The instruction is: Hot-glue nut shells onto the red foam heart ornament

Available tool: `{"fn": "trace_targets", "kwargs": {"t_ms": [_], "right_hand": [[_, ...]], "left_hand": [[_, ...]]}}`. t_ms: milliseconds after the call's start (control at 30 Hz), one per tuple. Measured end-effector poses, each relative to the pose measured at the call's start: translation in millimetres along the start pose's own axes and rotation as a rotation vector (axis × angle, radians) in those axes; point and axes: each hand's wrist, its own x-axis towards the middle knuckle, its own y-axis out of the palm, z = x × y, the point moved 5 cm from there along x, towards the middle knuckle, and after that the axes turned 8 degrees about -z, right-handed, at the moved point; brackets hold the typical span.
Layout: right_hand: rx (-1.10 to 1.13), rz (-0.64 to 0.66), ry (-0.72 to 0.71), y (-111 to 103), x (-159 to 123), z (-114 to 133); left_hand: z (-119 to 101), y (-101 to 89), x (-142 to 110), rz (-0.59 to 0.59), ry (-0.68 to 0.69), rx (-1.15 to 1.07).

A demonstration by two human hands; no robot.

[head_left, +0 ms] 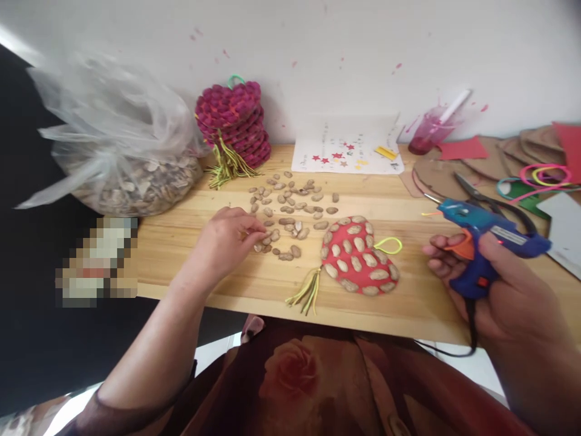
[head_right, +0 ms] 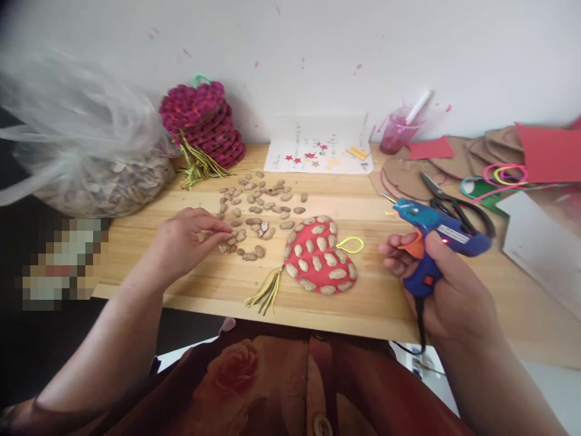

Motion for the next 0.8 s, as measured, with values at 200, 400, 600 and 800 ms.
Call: {"fn": "trace_targets", "kwargs": {"t_ms": [200,400,600,800], "right_hand": [[0.027,0.081,-0.008,-0.6,-0.9,-0.8],[0.019,0.083,-0.01,-1.2,-2.3,-0.8],[0.005,0.095,-0.007,-1.1,-2.6,-0.4],[-0.016,0.003,0.012,-8.2,2.6,-3.8]], "left_hand": [[2.3,0.0,0.8,0.033,0.03,0.029],[2.7,-7.8,0.9,0.015,-0.003,0.025],[3.1,-11.5,2.6,0.001,-0.024,0.068],[-2.2,-10.9,3.7,0.039,-0.074,0.069]]}}
